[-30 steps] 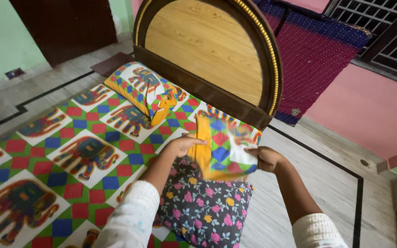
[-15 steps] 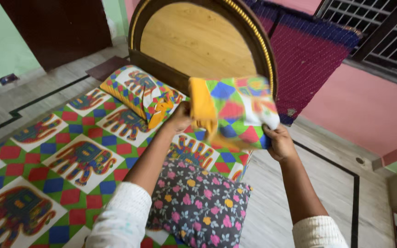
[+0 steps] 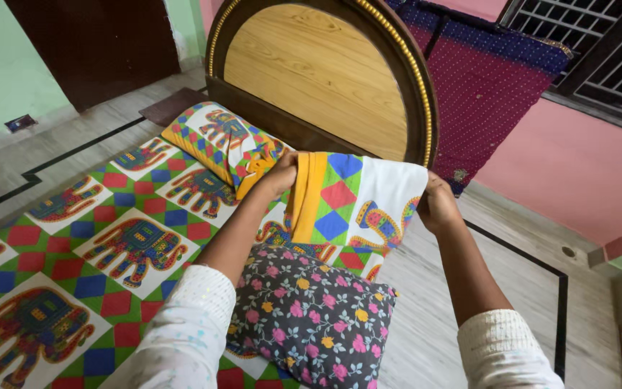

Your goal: The person removes a pillowcase from a pillow by hand, folds the pillowcase, and places it on a bench.

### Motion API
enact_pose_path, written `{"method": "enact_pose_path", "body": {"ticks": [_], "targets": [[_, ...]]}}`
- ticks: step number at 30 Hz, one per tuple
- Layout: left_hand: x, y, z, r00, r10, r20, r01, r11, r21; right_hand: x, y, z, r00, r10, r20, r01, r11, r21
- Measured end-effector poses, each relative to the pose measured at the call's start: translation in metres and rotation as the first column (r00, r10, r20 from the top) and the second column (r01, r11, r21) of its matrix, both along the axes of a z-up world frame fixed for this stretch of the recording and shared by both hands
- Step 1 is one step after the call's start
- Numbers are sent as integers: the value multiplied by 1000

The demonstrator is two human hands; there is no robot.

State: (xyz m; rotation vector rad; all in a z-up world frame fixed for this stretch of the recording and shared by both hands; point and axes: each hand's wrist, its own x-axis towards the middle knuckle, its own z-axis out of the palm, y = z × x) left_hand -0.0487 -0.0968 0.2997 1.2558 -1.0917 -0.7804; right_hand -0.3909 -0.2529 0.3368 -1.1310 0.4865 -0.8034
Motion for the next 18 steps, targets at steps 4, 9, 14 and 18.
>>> {"method": "enact_pose_path", "body": {"ticks": [4,9,14,18], "targets": [[11,-22,-26,956,-18,-292,87,971,224,20,-5,-6,993,31,-110,-7,977,212],[-2,-14,4,809,-125,-574,206,975,79,35,-13,-19,987,52,-150,6,933,361],[-22,30,31,840,-210,-500,289,954,85,28,3,-7,995,5,-98,37,904,427],[-26,37,22,906,-132,-402,220,958,182,8,40,6,994,86,-61,-51,901,431]]}}
